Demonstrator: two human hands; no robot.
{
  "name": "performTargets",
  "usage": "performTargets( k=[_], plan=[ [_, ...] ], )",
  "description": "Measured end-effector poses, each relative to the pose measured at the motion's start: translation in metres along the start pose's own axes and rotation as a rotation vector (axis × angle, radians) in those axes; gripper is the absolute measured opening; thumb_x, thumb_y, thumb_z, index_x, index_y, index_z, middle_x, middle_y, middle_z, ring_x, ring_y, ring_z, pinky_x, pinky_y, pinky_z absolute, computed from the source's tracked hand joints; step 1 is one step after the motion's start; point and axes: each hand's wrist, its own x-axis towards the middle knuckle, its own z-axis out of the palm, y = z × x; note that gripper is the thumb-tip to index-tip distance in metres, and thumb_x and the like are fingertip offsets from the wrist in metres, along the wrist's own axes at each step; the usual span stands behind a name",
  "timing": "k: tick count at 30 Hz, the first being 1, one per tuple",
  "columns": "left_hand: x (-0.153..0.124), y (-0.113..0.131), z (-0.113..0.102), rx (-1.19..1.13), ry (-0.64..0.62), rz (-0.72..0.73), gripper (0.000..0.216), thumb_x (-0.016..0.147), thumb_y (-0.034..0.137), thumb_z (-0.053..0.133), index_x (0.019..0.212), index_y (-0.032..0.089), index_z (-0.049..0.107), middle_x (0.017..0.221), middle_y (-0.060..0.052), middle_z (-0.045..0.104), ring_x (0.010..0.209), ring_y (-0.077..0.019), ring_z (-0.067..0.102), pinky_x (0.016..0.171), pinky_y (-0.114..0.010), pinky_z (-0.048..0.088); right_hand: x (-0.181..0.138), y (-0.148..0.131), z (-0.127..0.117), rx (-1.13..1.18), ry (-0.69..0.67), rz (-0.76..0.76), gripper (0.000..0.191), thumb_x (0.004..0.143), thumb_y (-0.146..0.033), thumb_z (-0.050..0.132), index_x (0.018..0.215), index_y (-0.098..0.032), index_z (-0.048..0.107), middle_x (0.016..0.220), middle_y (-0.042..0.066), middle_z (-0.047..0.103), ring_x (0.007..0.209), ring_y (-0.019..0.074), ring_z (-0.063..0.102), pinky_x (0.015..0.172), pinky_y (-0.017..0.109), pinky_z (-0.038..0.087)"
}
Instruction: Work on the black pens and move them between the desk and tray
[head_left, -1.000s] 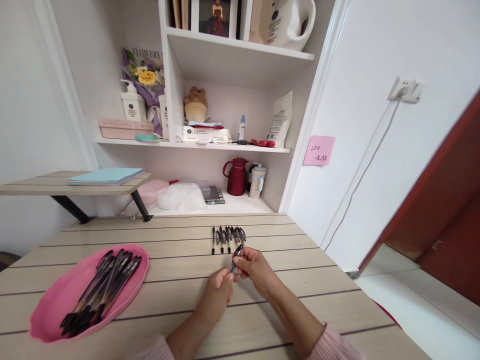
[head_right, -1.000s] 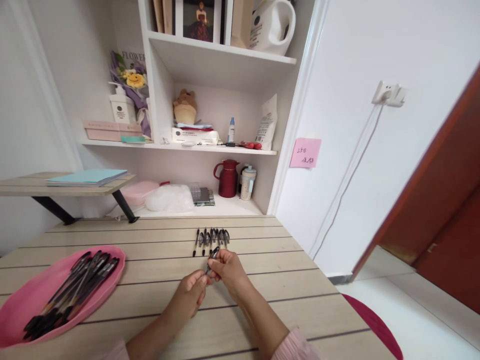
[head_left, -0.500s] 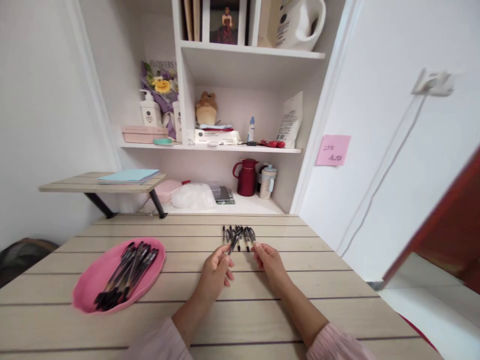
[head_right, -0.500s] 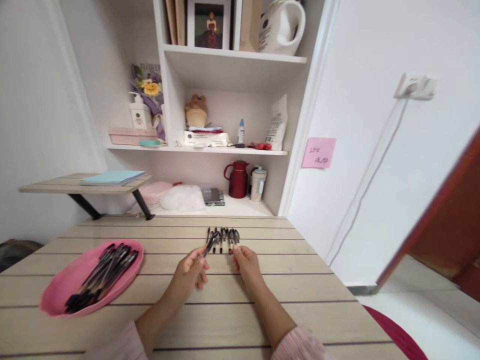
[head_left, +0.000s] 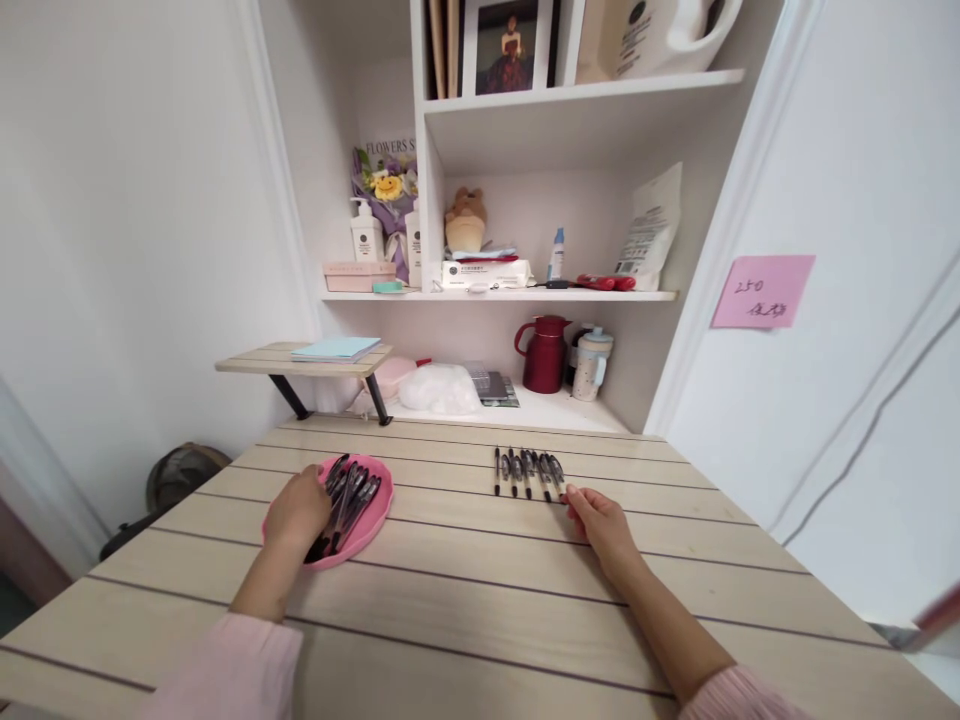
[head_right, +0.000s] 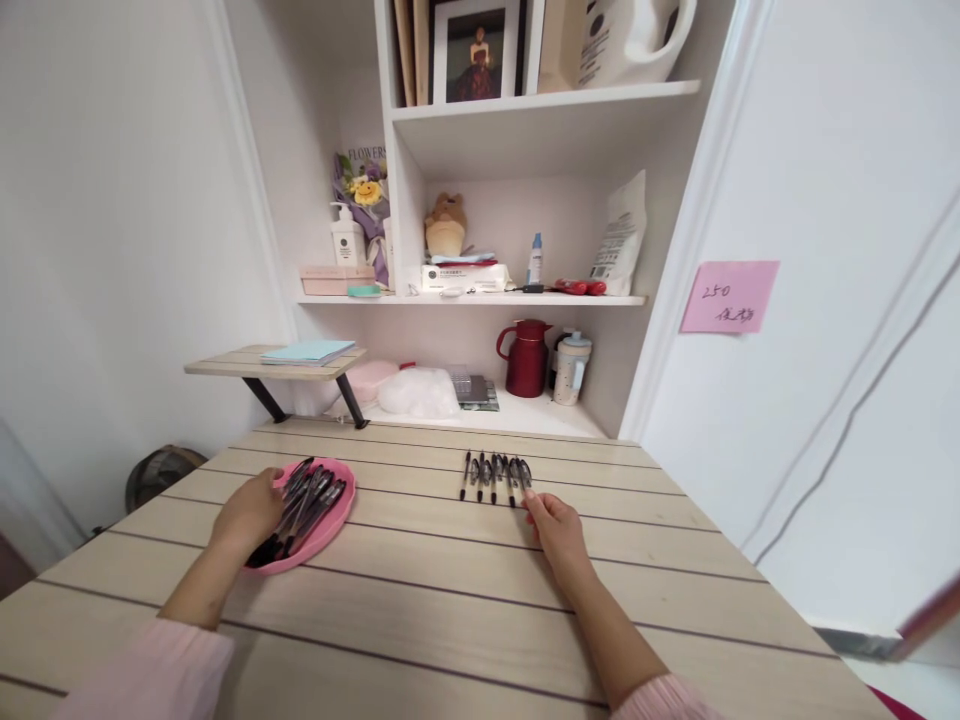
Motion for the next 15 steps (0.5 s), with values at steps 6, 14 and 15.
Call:
performTargets(
  k=[6, 14, 15],
  plan=[
    [-0.002, 0.004, 0.018, 0.093, -0.064, -0.018, 0.03, 0.074, 0.02, 0.039, 0.096, 0.015, 0.058, 0.094, -0.017, 0.067, 0.081, -0.0284, 0.063, 0.06, -0.033, 0.042, 0.001, 0.001, -0.001, -0.025, -0.019, -0.006, 0.043, 0.067, -0.058, 0.05, 0.067, -0.016, 0.059, 0.048, -0.002, 0.049, 0.04, 0.0103, 0.038, 0.04, 0.024, 0.028],
    [-0.002, 0.011, 0.01, 0.133, -0.092, 0.074, 0.028, 0.077, 0.03, 0.037, 0.085, 0.019, 0.062, 0.089, -0.013, 0.067, 0.082, -0.0276, 0.061, 0.061, -0.032, 0.04, 0.011, 0.007, -0.005, -0.133, 0.071, -0.052, 0.038, 0.071, -0.051, 0.045, 0.069, -0.016, 0.059, 0.05, -0.001, 0.053, 0.04, 0.0113, 0.042, 0.041, 0.023, 0.032],
    [-0.002, 0.014, 0.009, 0.134, -0.083, 0.09, 0.029, 0.077, 0.031, 0.037, 0.084, 0.019, 0.062, 0.088, -0.014, 0.067, 0.082, -0.0276, 0.061, 0.062, -0.033, 0.04, 0.012, 0.008, -0.007, -0.191, 0.092, -0.06, 0.038, 0.073, -0.049, 0.042, 0.069, -0.016, 0.059, 0.051, 0.0, 0.055, 0.041, 0.0117, 0.044, 0.042, 0.023, 0.033]
  ],
)
